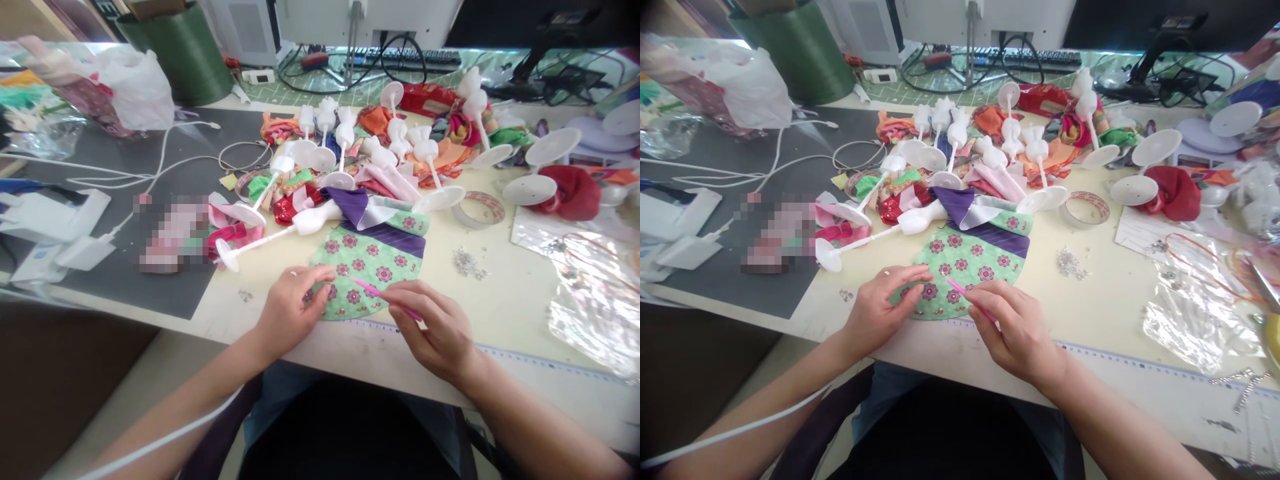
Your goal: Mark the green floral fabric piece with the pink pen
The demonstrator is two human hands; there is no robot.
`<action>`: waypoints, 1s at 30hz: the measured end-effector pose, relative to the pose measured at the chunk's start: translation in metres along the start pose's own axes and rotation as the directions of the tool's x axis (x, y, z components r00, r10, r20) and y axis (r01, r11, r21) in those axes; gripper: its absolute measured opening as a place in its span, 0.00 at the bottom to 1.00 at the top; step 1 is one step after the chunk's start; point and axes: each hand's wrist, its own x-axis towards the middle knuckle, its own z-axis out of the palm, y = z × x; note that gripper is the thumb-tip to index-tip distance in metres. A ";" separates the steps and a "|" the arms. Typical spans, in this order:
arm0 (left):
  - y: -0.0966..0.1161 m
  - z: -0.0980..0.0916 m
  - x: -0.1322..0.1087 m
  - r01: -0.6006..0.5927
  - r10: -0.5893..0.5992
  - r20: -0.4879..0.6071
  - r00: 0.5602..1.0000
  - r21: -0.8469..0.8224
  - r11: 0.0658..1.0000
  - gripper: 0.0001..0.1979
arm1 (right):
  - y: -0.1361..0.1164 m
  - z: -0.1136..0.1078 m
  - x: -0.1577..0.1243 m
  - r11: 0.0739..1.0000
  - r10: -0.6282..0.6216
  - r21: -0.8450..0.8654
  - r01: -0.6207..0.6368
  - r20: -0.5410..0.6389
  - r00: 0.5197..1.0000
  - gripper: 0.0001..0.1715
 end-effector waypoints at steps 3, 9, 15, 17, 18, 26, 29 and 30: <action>-0.010 -0.011 0.009 -0.066 0.061 0.041 0.997 0.119 0.991 0.10 | 0.006 0.009 -0.001 0.999 0.010 -0.044 -0.008 0.033 0.999 0.15; -0.022 -0.019 0.024 -0.174 0.164 0.073 0.984 0.167 0.970 0.09 | 0.010 0.015 -0.001 0.997 -0.002 -0.081 0.006 0.057 0.998 0.14; -0.026 -0.015 0.027 -0.241 0.227 0.126 0.966 0.107 0.965 0.10 | 0.012 0.015 -0.001 0.996 0.015 -0.089 -0.010 0.054 0.998 0.14; -0.026 -0.013 0.027 -0.264 0.248 0.149 0.957 0.097 0.960 0.10 | 0.012 0.015 -0.001 0.996 0.024 -0.086 -0.018 0.065 0.998 0.15; -0.026 -0.012 0.026 -0.277 0.261 0.158 0.952 0.095 0.956 0.10 | 0.012 0.016 -0.001 0.996 0.025 -0.085 -0.019 0.069 0.997 0.15; -0.028 -0.003 0.026 -0.353 0.329 0.205 0.922 0.098 0.930 0.11 | 0.013 0.017 0.000 0.995 0.038 -0.099 -0.030 0.075 0.996 0.14; -0.029 -0.001 0.026 -0.373 0.348 0.203 0.915 0.102 0.922 0.10 | 0.013 0.017 0.000 0.994 0.041 -0.109 -0.032 0.080 0.996 0.14; -0.029 -0.001 0.026 -0.379 0.354 0.202 0.913 0.100 0.920 0.10 | 0.013 0.017 0.001 0.993 0.042 -0.109 -0.033 0.080 0.996 0.14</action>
